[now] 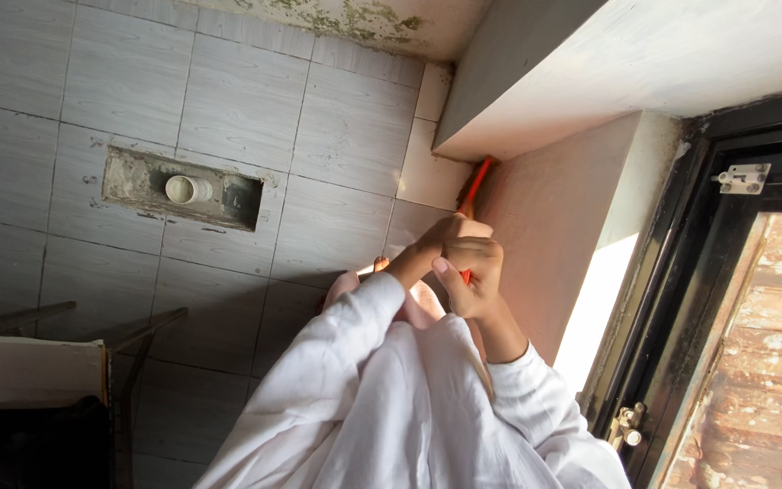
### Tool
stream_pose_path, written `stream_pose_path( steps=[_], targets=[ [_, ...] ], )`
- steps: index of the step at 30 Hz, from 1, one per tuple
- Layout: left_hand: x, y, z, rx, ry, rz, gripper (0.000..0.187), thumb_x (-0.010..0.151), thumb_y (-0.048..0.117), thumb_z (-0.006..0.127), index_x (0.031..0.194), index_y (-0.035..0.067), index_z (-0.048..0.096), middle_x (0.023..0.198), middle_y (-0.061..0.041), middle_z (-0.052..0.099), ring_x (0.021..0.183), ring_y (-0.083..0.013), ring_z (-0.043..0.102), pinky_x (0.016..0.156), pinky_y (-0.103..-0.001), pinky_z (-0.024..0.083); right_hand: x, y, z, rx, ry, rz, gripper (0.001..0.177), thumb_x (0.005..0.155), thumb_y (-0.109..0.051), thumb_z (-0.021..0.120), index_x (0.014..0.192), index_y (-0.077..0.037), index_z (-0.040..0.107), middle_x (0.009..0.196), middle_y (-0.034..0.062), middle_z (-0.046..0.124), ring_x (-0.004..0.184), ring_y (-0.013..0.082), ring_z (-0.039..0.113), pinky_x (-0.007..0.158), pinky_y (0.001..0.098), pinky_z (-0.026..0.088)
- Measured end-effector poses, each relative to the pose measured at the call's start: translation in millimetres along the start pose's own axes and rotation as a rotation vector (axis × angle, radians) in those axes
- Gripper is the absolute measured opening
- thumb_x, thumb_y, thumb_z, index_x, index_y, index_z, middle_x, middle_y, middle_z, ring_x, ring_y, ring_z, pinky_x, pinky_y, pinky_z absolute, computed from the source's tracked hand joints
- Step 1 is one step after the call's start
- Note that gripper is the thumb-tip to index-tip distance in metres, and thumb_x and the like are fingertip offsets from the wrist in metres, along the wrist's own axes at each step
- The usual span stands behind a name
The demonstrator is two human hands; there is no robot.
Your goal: The person sweeps a tiled floor using a broom and dustpan, gathering debris into the dustpan. They move around the room, sweeping near a bed, a suitcase, and a doorway, and eventually walk out of the room with the collected dirt.
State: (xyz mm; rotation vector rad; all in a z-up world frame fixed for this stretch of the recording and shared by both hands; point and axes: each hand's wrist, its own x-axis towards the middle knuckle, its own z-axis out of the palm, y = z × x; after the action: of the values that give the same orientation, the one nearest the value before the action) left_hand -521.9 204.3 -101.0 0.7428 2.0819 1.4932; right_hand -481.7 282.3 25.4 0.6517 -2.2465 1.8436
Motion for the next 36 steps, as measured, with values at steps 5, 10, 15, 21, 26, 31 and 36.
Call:
stream_pose_path(
  steps=[5, 10, 15, 21, 26, 31, 36],
  targets=[
    [-7.2, -18.2, -27.2, 0.209, 0.017, 0.028, 0.018, 0.065, 0.024, 0.059, 0.065, 0.008, 0.05, 0.06, -0.012, 0.057, 0.056, -0.0311, 0.057, 0.05, -0.04, 0.04, 5.4, 5.5, 1.9, 0.235, 0.05, -0.029, 0.035, 0.087, -0.015, 0.053, 0.059, -0.002, 0.036, 0.056, 0.0083, 0.042, 0.051, 0.0206, 0.045, 0.057, 0.0356, 0.045],
    [-26.6, -22.9, -52.3, 0.294, 0.059, -0.156, 0.023, 0.068, 0.026, 0.062, 0.058, 0.008, 0.052, 0.058, -0.015, 0.056, 0.056, -0.0334, 0.057, 0.05, -0.041, 0.042, 6.6, 15.5, 12.3, 0.213, 0.026, -0.079, 0.034, 0.083, -0.009, 0.054, 0.056, 0.0, 0.036, 0.054, 0.0091, 0.038, 0.049, 0.0217, 0.041, 0.056, 0.035, 0.044],
    [-42.1, -11.5, -57.4, 0.284, 0.194, -0.093, 0.027, 0.074, 0.022, 0.062, 0.059, 0.005, 0.046, 0.056, -0.015, 0.051, 0.053, -0.0334, 0.052, 0.049, -0.042, 0.039, -1.9, -5.3, 23.1, 0.121, 0.111, -0.03, 0.034, 0.084, -0.001, 0.05, 0.053, -0.001, 0.035, 0.051, 0.0075, 0.036, 0.045, 0.0198, 0.038, 0.048, 0.0318, 0.032],
    [-28.5, 49.0, -51.5, 0.16, 0.246, 0.045, 0.031, 0.073, 0.019, 0.064, 0.058, 0.004, 0.042, 0.052, -0.014, 0.046, 0.047, -0.0301, 0.047, 0.047, -0.04, 0.036, 22.9, -68.8, 6.2, 0.062, 0.21, -0.067, 0.037, 0.09, -0.003, 0.046, 0.054, -0.001, 0.035, 0.051, 0.0049, 0.04, 0.045, 0.0157, 0.042, 0.047, 0.0289, 0.034],
    [-19.3, 79.4, -50.6, 0.047, 0.121, -0.081, 0.029, 0.075, 0.019, 0.062, 0.06, 0.003, 0.042, 0.052, -0.014, 0.046, 0.049, -0.0286, 0.044, 0.048, -0.039, 0.035, 44.3, -91.7, -0.9, 0.121, 0.197, -0.016, 0.042, 0.094, -0.006, 0.045, 0.053, -0.003, 0.034, 0.05, 0.003, 0.038, 0.043, 0.0123, 0.036, 0.042, 0.0253, 0.026],
    [-23.2, 48.1, -52.0, -0.052, 0.237, -0.076, 0.018, 0.068, 0.023, 0.062, 0.068, 0.007, 0.055, 0.058, -0.011, 0.056, 0.051, -0.021, 0.055, 0.048, -0.036, 0.042, 50.1, -57.9, 14.5, 0.187, 0.149, 0.024, 0.041, 0.094, -0.007, 0.044, 0.054, -0.001, 0.033, 0.05, 0.0043, 0.036, 0.044, 0.0121, 0.032, 0.045, 0.027, 0.023],
    [-39.9, 4.2, -62.0, 0.051, 0.394, -0.24, 0.033, 0.074, 0.03, 0.064, 0.064, 0.004, 0.047, 0.058, -0.015, 0.052, 0.052, -0.0283, 0.049, 0.049, -0.038, 0.039, 40.3, -12.7, 43.0, 0.26, 0.16, -0.081, 0.041, 0.094, -0.007, 0.044, 0.056, 0.0, 0.031, 0.05, 0.0054, 0.035, 0.044, 0.0125, 0.033, 0.045, 0.0283, 0.025]
  ],
)
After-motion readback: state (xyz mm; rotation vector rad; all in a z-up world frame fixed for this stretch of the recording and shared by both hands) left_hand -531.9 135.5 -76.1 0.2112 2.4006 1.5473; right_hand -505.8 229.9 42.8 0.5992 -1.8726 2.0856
